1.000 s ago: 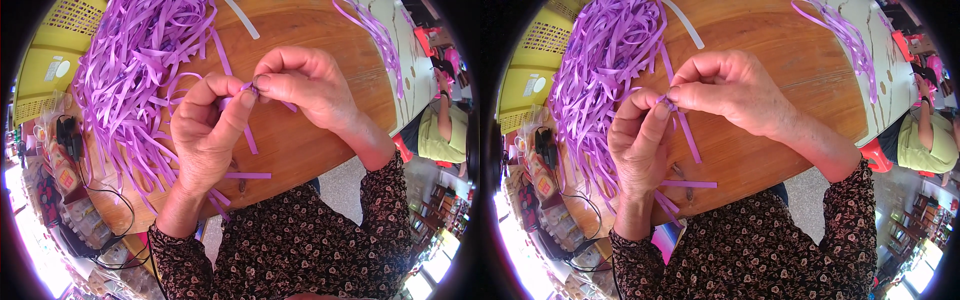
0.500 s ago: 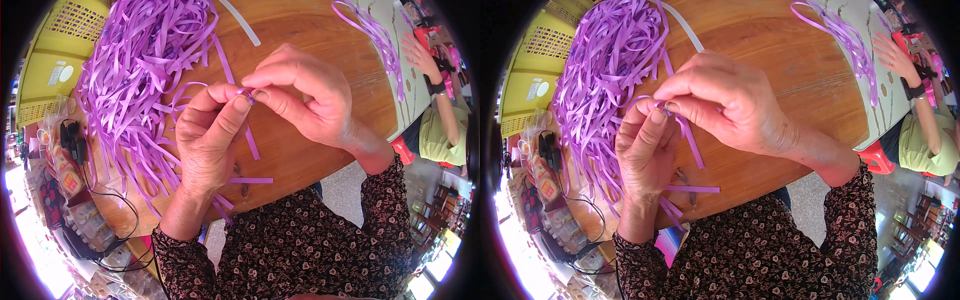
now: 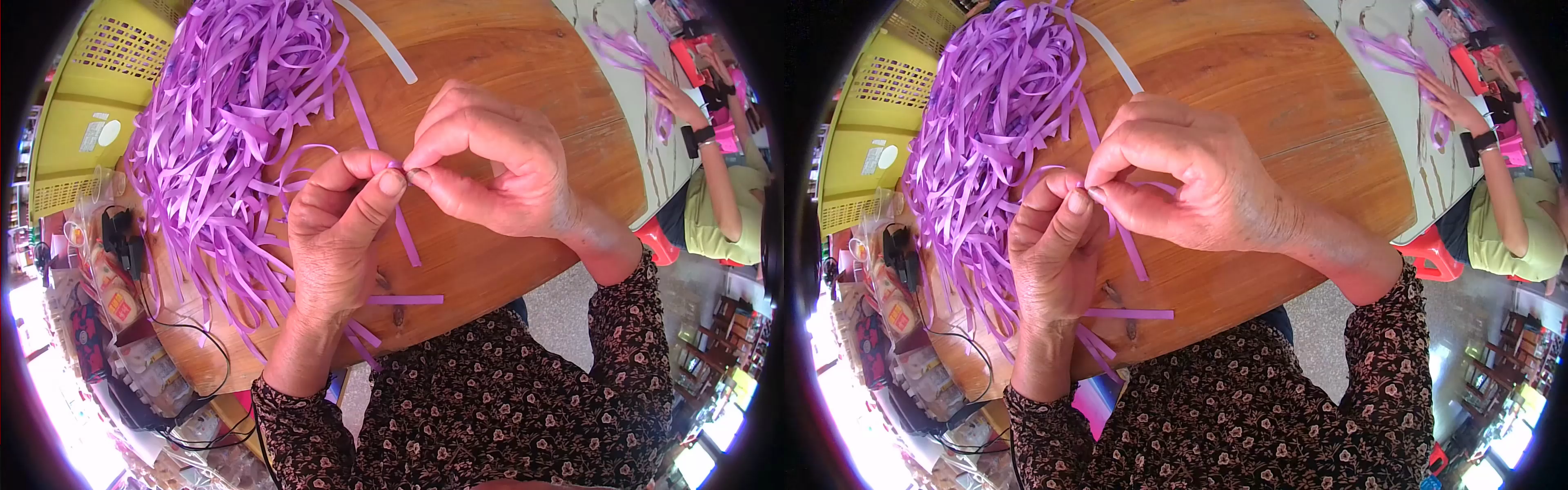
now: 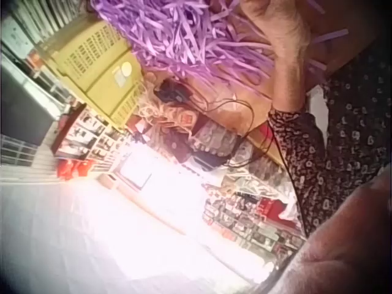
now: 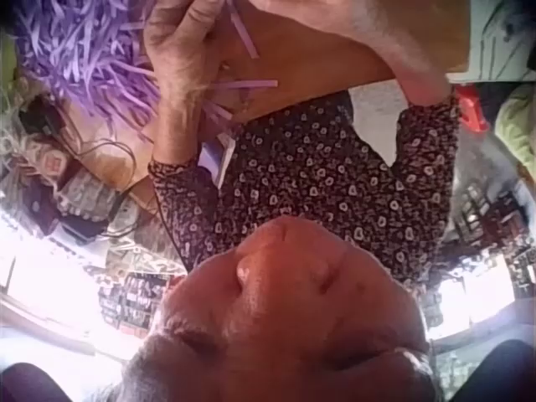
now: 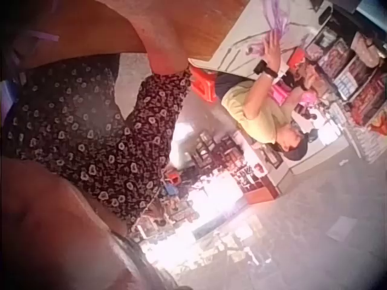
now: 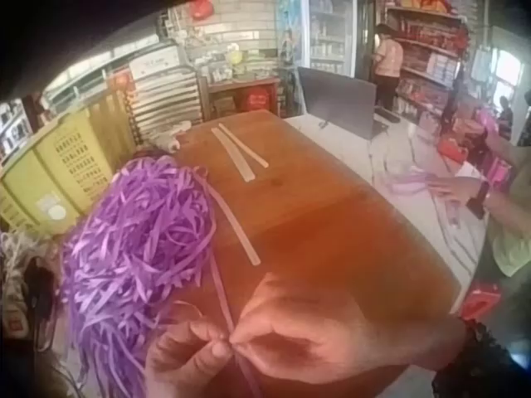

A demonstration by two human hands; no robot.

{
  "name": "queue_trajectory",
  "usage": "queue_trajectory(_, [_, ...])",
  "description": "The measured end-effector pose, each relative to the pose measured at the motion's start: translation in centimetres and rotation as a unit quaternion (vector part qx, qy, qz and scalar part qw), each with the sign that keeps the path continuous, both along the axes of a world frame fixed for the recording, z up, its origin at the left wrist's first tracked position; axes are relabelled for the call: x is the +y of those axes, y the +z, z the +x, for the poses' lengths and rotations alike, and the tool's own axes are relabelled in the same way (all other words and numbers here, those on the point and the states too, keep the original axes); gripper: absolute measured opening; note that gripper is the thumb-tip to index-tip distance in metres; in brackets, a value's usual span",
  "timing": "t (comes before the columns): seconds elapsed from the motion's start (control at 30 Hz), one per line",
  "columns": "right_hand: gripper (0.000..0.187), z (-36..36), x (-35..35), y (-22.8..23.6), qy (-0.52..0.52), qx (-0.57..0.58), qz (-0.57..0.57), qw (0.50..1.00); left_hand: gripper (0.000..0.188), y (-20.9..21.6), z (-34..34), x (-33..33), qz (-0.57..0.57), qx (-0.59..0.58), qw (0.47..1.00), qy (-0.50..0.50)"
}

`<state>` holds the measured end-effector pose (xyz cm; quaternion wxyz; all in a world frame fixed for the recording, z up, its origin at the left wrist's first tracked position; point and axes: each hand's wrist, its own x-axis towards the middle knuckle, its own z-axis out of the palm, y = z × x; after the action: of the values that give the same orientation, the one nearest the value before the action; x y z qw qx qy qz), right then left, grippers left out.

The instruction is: The person ties knots in purple ribbons by hand, working through them one at a time from a large pile. They pull a ribbon, fold and knot it, and then slide the finished piece onto a plastic tube.

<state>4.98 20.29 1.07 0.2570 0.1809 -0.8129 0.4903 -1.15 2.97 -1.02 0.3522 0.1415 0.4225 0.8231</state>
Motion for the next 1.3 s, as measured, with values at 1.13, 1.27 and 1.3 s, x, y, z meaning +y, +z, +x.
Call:
queue_trajectory(1.13, [0.027,-0.4,1.3,0.1,-0.014,0.033,0.033,0.999,0.012,0.7,0.5,-0.7,-0.106,0.119,0.985,0.067])
queue_trajectory(1.27, [0.037,-0.7,0.9,0.1,-0.013,0.129,0.125,0.984,0.012,1.2,0.7,-0.3,-0.135,0.109,0.982,0.07])
queue_trajectory(1.3, [0.036,-0.5,0.8,0.0,-0.021,0.123,0.159,0.979,0.012,1.3,0.8,-0.3,-0.136,0.109,0.982,0.069])
